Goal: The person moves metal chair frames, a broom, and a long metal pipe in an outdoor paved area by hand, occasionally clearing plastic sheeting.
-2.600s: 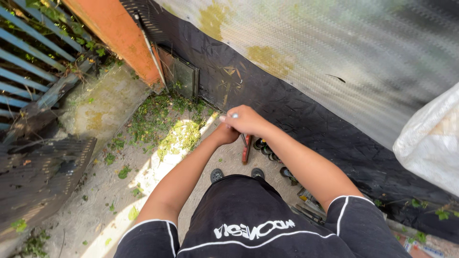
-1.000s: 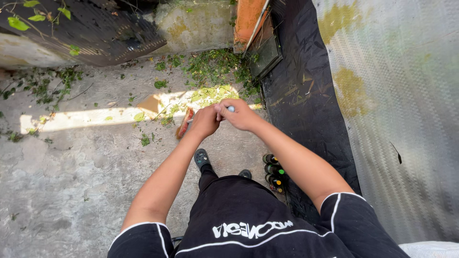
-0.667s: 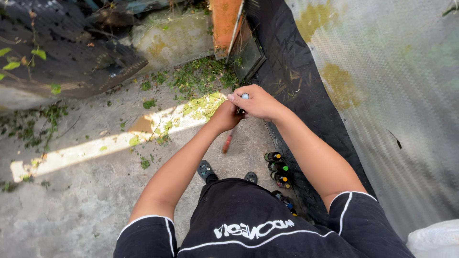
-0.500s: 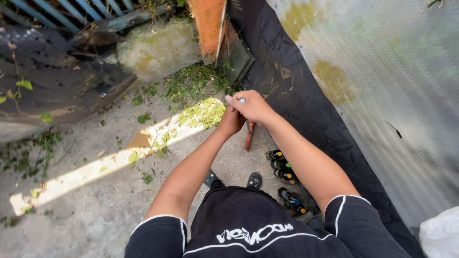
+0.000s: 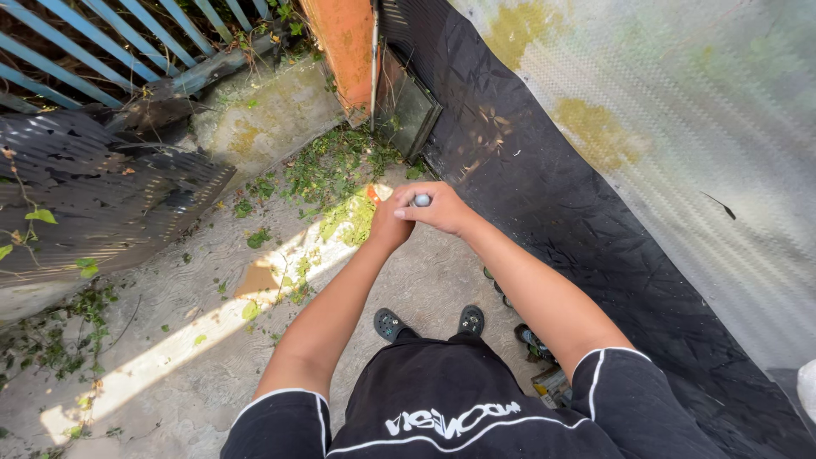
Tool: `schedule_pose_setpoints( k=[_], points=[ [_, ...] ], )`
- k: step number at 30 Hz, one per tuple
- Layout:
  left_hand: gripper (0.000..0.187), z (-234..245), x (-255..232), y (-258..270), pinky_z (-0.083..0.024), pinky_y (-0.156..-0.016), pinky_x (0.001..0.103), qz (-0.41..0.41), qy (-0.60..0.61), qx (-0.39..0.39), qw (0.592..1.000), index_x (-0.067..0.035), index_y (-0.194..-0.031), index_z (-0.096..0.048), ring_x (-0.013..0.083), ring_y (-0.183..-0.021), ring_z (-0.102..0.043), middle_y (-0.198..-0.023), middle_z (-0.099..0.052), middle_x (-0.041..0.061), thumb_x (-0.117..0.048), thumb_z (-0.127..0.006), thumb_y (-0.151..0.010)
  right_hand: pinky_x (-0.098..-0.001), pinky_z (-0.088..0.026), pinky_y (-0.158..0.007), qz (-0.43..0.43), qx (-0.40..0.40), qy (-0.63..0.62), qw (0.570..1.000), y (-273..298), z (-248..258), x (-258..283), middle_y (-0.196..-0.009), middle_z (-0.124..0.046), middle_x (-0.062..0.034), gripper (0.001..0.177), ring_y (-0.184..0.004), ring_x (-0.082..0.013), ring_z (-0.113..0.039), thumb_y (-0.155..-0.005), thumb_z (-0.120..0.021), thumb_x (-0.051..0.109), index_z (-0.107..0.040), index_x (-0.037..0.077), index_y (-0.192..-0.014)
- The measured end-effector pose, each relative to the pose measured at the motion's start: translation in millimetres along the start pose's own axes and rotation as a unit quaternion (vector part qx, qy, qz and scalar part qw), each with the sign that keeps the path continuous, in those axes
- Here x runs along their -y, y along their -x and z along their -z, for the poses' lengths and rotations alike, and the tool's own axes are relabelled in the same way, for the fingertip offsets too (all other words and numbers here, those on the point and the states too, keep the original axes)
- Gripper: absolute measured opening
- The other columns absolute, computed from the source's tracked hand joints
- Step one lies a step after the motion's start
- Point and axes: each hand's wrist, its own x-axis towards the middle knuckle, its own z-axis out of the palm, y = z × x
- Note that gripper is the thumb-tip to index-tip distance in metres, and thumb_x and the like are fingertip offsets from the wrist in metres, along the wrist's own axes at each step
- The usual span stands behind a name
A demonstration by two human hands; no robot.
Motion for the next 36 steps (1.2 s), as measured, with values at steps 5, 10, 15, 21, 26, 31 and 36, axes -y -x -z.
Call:
schedule_pose_setpoints(
  k=[5, 10, 15, 21, 26, 31, 36],
  points=[
    [0.032, 47, -36, -1, -0.062, -0.069, 0.045, 0.222, 0.153, 0.074, 0.960, -0.011, -0.126, -0.060, 0.0392, -0.082, -0.077, -0.113, -0.072, 0.015, -0.011, -0.059, -0.094, -0.0306, -0.056, -0.089, 0.041, 0.076, 0.152, 0.985, -21, 1, 54, -0.104, -0.077, -0.0053, 0.020, -0.097, -0.0139, -0.072, -0.088, -0.078, 0.016, -0.077, 0.006, -0.106],
    [0.032, 32, -33, -22, -0.059, -0.079, 0.042, 0.040, 0.117, -0.029, 0.992, -0.005, -0.117, -0.067, 0.0360, -0.097, -0.074, -0.103, -0.075, 0.017, -0.010, -0.073, -0.086, -0.0311, -0.057, -0.085, 0.038, 0.112, 0.203, 0.972, -34, 23, 101, -0.097, -0.080, -0.0071, 0.019, -0.092, -0.0159, -0.075, -0.083, -0.079, 0.012, -0.080, 0.007, -0.101],
    [0.027, -6, -16, -53, -0.057, -0.083, 0.040, 0.007, 0.161, -0.055, 0.985, -0.004, -0.114, -0.064, 0.0328, -0.103, -0.072, -0.107, -0.073, 0.017, -0.009, -0.071, -0.088, -0.0308, -0.057, -0.082, 0.035, 0.115, 0.244, 0.962, -53, 45, 109, -0.096, -0.080, -0.0078, 0.023, -0.088, -0.0171, -0.076, -0.079, -0.080, 0.010, -0.081, 0.009, -0.102],
    [0.027, -51, 19, -105, -0.058, -0.084, 0.039, 0.039, 0.272, -0.086, 0.958, -0.005, -0.115, -0.065, 0.0334, -0.101, -0.073, -0.109, -0.074, 0.016, -0.007, -0.065, -0.088, -0.0316, -0.058, -0.081, 0.030, 0.117, 0.268, 0.956, -102, 81, 60, -0.093, -0.078, -0.0089, 0.017, -0.087, -0.0216, -0.076, -0.077, -0.076, 0.007, -0.080, 0.007, -0.094],
    [0.028, -39, 17, -150, -0.056, -0.082, 0.045, 0.179, 0.047, 0.035, 0.982, -0.011, -0.105, -0.072, 0.0381, -0.100, -0.071, -0.103, -0.075, 0.017, -0.018, -0.074, -0.077, -0.0354, -0.054, -0.096, 0.063, 0.167, 0.181, 0.967, -147, 117, 19, -0.088, -0.079, -0.0100, 0.007, -0.111, -0.0269, -0.070, -0.072, -0.070, -0.001, -0.075, 0.002, -0.076],
    [0.028, -31, -6, -179, -0.056, -0.080, 0.049, 0.199, -0.008, 0.035, 0.979, -0.013, -0.099, -0.073, 0.0418, -0.094, -0.070, -0.097, -0.075, 0.017, -0.025, -0.074, -0.074, -0.0349, -0.053, -0.097, 0.047, 0.233, 0.166, 0.957, -172, 150, 22, -0.086, -0.077, -0.0107, 0.011, -0.121, -0.0281, -0.067, -0.072, -0.068, -0.002, -0.076, 0.003, -0.077],
    [0.025, -15, -20, -198, -0.056, -0.078, 0.050, 0.213, 0.003, 0.025, 0.977, -0.012, -0.094, -0.073, 0.0419, -0.090, -0.070, -0.092, -0.075, 0.018, -0.025, -0.076, -0.073, -0.0343, -0.053, -0.097, 0.046, 0.257, 0.149, 0.954, -189, 163, 38, -0.089, -0.077, -0.0098, 0.010, -0.124, -0.0276, -0.066, -0.074, -0.066, -0.003, -0.074, 0.003, -0.077]
  ],
)
